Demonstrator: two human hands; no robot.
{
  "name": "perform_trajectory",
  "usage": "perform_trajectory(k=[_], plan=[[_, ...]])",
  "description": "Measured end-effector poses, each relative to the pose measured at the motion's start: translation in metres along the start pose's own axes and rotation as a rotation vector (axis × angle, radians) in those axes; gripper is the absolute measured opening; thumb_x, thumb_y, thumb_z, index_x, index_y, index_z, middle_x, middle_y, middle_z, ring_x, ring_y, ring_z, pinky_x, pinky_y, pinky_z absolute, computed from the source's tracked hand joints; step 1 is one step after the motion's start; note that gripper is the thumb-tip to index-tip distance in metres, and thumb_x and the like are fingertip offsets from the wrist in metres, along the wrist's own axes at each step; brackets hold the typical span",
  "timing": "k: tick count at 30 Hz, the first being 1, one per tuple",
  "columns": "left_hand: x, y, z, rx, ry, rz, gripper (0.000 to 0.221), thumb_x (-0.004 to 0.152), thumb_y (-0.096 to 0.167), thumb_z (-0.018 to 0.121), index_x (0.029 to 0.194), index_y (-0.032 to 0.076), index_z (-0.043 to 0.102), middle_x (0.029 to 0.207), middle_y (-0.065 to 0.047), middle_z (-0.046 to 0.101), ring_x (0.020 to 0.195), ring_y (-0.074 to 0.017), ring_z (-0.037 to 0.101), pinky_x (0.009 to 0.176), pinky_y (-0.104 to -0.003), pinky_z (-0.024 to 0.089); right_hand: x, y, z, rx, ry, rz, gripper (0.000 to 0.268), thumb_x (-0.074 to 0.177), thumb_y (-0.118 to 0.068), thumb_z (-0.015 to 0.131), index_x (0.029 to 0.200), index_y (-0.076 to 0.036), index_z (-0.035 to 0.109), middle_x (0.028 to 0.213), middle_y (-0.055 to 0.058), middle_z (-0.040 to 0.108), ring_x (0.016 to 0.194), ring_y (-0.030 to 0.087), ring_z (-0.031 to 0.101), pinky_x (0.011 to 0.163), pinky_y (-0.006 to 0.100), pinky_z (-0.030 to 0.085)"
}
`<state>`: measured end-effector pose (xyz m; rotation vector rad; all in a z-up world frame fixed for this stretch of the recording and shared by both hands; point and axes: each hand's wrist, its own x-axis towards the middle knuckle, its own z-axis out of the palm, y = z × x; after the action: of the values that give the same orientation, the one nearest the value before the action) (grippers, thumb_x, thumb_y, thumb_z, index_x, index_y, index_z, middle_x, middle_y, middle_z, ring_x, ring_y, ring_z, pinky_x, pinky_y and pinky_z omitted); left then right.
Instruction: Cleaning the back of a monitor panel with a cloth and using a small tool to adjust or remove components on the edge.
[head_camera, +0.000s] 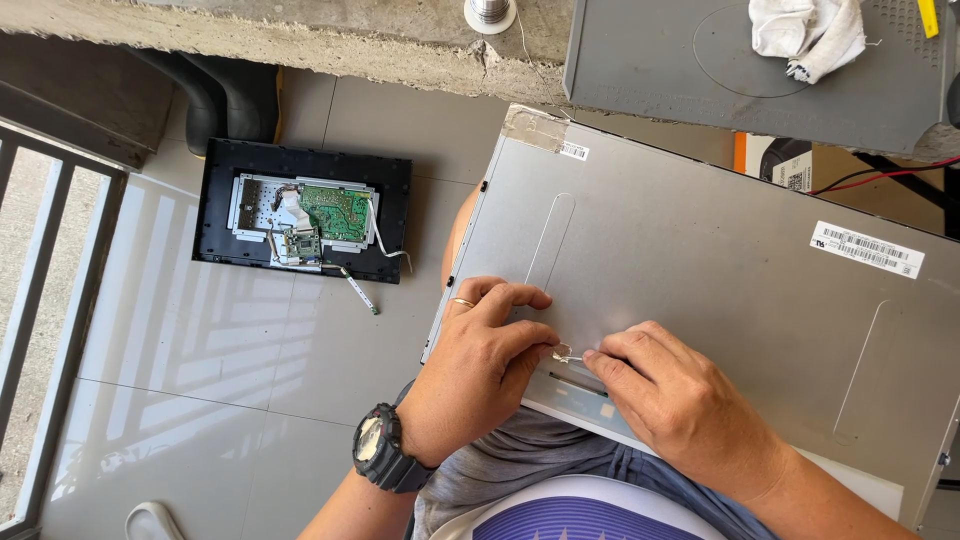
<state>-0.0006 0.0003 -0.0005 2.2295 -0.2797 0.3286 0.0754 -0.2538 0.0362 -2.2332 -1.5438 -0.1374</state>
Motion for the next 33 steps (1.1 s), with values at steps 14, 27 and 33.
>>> perform_trajectory(k=[14, 27, 33], plan=[[0.000, 0.000, -0.001, 0.007, -0.002, -0.002, 0.016, 0.112, 0.010, 0.070, 0.110, 0.019, 0.083, 0.138, -0.006, 0.072, 0.124, -0.0400, 0.058, 0.110, -0.053, 0.050, 0.008, -0.006, 0.004, 0.019, 0.024, -0.031, 0.025, 0.103, 0.019, 0.068, 0.124, 0.008, 0.074, 0.108, 0.016, 0.066, 0.091, 0.033, 0.065, 0.078, 0.042, 0.061], [0.000, 0.001, -0.001, 0.001, 0.000, 0.002, 0.014, 0.112, 0.012, 0.071, 0.108, 0.017, 0.083, 0.139, -0.007, 0.072, 0.125, -0.0415, 0.058, 0.110, -0.055, 0.050, 0.011, -0.014, 0.005, -0.005, 0.072, 0.077, 0.007, 0.105, 0.009, 0.076, 0.108, 0.003, 0.075, 0.101, 0.013, 0.067, 0.081, 0.029, 0.062, 0.070, 0.041, 0.057], [0.004, 0.011, -0.004, 0.014, -0.014, -0.029, 0.008, 0.109, 0.020, 0.077, 0.104, 0.016, 0.081, 0.134, -0.008, 0.072, 0.122, -0.0405, 0.059, 0.108, -0.052, 0.049, 0.013, -0.004, -0.020, 0.063, 0.061, 0.141, 0.009, 0.105, 0.002, 0.079, 0.113, 0.005, 0.078, 0.105, 0.014, 0.072, 0.087, 0.028, 0.070, 0.079, 0.042, 0.062]])
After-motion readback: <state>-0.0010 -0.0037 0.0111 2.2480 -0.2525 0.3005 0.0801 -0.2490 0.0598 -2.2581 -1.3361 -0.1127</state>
